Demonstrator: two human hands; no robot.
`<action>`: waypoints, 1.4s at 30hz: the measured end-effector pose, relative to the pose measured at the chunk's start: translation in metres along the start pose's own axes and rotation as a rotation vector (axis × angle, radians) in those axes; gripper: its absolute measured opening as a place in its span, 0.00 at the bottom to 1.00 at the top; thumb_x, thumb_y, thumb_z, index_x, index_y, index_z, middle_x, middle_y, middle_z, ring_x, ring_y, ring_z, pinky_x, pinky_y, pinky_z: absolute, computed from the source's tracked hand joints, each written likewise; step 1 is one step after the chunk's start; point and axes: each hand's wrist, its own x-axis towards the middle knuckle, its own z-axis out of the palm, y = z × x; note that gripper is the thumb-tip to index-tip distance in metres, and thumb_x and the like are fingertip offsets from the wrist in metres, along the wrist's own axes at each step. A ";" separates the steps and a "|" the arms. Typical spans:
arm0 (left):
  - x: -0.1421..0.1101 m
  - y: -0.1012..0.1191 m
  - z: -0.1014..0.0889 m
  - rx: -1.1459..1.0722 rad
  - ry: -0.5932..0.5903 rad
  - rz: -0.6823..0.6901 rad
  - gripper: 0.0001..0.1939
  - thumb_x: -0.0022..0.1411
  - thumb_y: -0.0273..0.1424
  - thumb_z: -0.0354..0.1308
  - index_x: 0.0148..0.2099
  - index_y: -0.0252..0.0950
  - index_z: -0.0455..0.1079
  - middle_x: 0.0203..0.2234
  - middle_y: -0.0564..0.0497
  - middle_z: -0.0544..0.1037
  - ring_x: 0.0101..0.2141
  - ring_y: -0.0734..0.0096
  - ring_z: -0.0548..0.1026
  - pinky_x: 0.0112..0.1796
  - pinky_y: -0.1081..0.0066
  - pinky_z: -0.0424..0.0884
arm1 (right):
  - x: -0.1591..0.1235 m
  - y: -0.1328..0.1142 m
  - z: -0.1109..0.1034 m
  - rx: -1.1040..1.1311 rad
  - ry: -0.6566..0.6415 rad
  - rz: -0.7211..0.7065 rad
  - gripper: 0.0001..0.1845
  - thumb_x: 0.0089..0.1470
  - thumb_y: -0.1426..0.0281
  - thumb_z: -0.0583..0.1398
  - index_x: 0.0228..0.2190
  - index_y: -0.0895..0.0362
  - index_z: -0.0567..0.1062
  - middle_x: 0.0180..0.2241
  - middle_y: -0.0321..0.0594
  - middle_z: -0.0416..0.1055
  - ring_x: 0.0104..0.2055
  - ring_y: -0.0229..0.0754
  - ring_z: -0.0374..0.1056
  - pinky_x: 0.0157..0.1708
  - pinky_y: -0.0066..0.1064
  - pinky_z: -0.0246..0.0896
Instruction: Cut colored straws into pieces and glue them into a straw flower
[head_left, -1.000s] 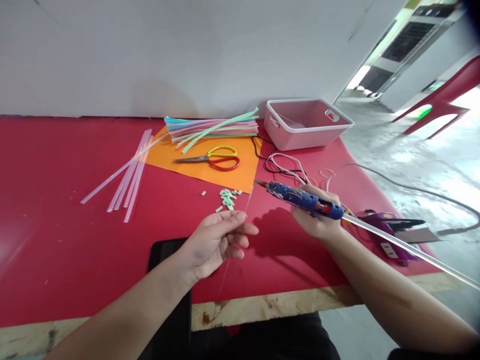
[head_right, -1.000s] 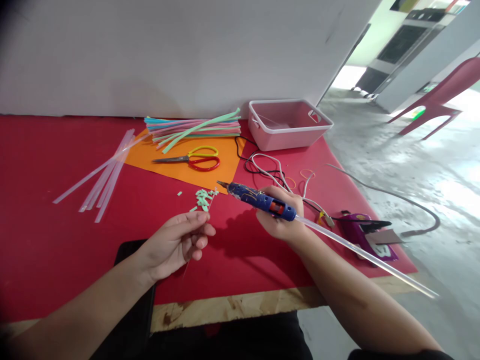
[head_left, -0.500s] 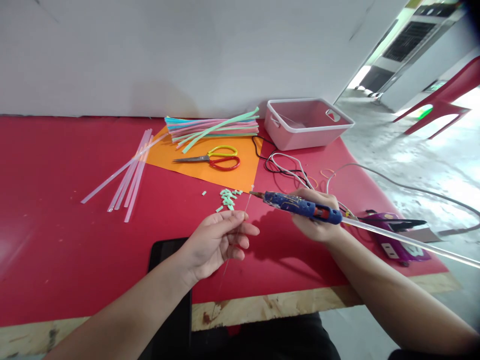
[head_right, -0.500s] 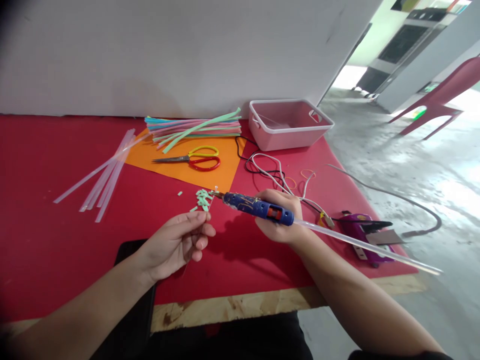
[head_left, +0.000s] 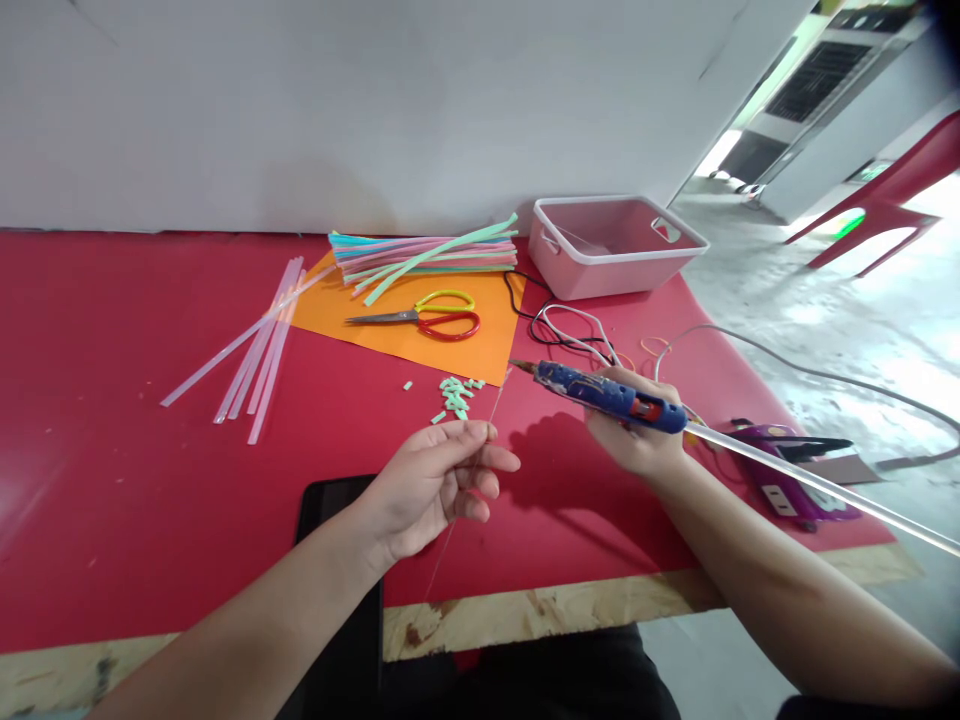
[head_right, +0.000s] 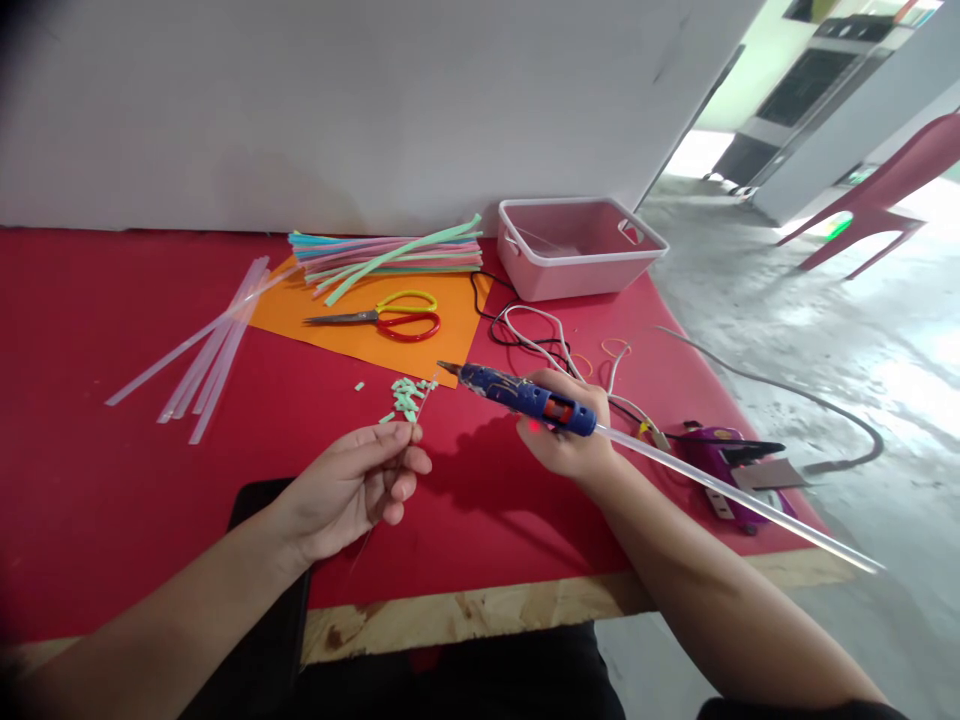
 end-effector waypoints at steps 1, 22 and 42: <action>0.000 0.000 0.000 0.000 -0.004 -0.001 0.06 0.66 0.26 0.52 0.36 0.31 0.69 0.25 0.49 0.80 0.19 0.78 0.74 0.17 0.79 0.73 | 0.000 0.000 0.000 0.014 -0.005 -0.005 0.05 0.44 0.73 0.60 0.29 0.56 0.72 0.20 0.35 0.67 0.19 0.35 0.61 0.20 0.29 0.58; -0.003 0.000 -0.001 -0.003 -0.016 -0.005 0.07 0.67 0.26 0.51 0.37 0.32 0.68 0.24 0.49 0.78 0.18 0.78 0.72 0.17 0.78 0.73 | 0.000 -0.001 -0.001 0.053 -0.081 0.042 0.01 0.43 0.73 0.59 0.24 0.56 0.70 0.20 0.36 0.68 0.20 0.36 0.61 0.19 0.29 0.53; -0.003 0.000 0.002 -0.057 -0.028 -0.021 0.04 0.63 0.27 0.57 0.35 0.32 0.67 0.20 0.54 0.71 0.14 0.88 0.56 0.14 0.87 0.52 | 0.000 -0.002 0.001 0.030 -0.052 0.055 0.03 0.42 0.74 0.58 0.22 0.55 0.68 0.18 0.33 0.67 0.18 0.35 0.61 0.17 0.28 0.51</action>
